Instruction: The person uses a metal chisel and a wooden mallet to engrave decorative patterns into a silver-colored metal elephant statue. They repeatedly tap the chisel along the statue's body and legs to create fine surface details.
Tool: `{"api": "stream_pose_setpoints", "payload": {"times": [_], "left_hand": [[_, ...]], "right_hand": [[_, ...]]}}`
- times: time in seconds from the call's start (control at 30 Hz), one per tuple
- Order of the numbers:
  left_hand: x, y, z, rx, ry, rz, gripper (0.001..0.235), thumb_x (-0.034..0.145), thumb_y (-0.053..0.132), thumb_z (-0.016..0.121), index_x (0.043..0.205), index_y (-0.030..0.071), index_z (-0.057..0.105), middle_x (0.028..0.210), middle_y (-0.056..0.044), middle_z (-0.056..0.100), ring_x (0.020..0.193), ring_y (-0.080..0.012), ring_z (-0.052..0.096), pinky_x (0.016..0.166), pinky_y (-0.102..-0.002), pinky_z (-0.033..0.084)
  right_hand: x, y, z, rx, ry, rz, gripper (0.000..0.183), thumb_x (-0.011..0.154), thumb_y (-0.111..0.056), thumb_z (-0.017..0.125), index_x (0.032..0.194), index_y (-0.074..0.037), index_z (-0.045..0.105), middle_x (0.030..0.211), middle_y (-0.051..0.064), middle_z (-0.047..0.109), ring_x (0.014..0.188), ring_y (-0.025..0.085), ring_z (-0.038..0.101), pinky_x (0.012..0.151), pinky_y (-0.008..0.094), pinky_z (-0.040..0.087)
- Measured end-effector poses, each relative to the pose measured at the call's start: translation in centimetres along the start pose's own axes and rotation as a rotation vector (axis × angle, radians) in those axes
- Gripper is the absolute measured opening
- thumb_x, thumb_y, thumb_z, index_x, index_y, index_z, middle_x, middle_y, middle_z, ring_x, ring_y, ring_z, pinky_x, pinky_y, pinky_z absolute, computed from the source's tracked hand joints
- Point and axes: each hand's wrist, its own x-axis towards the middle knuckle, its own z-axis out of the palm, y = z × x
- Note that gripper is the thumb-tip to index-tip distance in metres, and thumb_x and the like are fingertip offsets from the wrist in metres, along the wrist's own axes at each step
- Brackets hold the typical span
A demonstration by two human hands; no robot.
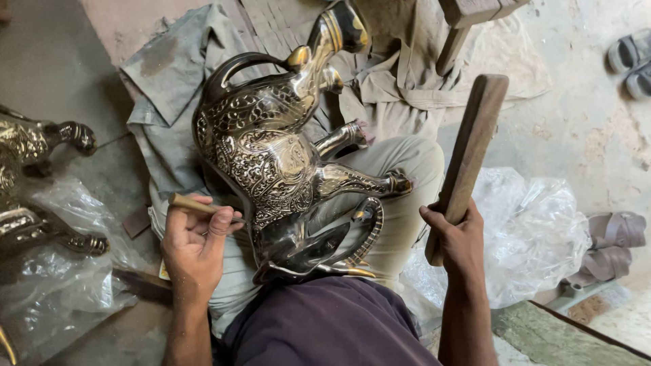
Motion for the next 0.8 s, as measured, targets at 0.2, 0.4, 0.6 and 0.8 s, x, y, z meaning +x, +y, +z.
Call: {"api": "stream_pose_setpoints", "payload": {"times": [0.2, 0.4, 0.6, 0.8], "left_hand": [[1.2, 0.8, 1.3, -0.011, -0.019, 0.004, 0.03, 0.1, 0.008, 0.068, 0.122, -0.001, 0.05, 0.101, -0.012, 0.069, 0.091, -0.02, 0.073, 0.08, -0.035, 0.067], [2.2, 1.0, 1.7, -0.012, -0.01, 0.022, 0.03, 0.1, 0.009, 0.068, 0.122, -0.002, 0.05, 0.101, -0.012, 0.068, 0.091, -0.0196, 0.073, 0.08, -0.035, 0.067], [4.2, 2.2, 2.2, 0.037, 0.01, 0.078, 0.031, 0.101, 0.009, 0.068, 0.123, -0.002, 0.05, 0.102, -0.013, 0.069, 0.092, -0.0191, 0.074, 0.08, -0.033, 0.068], [7.1, 4.6, 3.4, 0.196, 0.011, 0.163, 0.037, 0.097, 0.002, 0.072, 0.128, -0.004, 0.052, 0.116, -0.017, 0.07, 0.095, -0.0184, 0.071, 0.076, -0.03, 0.061]], "right_hand": [[0.0, 0.8, 0.0, 0.0, -0.029, 0.049, 0.036, 0.078, -0.011, 0.082, 0.108, -0.002, 0.063, 0.088, 0.005, 0.068, 0.076, 0.014, 0.062, 0.07, 0.031, 0.05], [0.3, 1.4, -0.5, -0.051, -0.032, 0.067, 0.035, 0.08, -0.011, 0.081, 0.109, -0.002, 0.064, 0.089, 0.005, 0.068, 0.077, 0.014, 0.061, 0.071, 0.031, 0.049], [1.1, 0.6, -0.2, -0.06, -0.023, 0.088, 0.036, 0.08, -0.013, 0.082, 0.109, -0.001, 0.065, 0.09, 0.007, 0.069, 0.079, 0.016, 0.062, 0.072, 0.032, 0.05], [2.0, -1.6, 1.6, -0.052, 0.066, -0.051, 0.041, 0.08, -0.014, 0.083, 0.112, -0.001, 0.061, 0.095, 0.007, 0.068, 0.085, 0.016, 0.064, 0.076, 0.032, 0.052]]}}
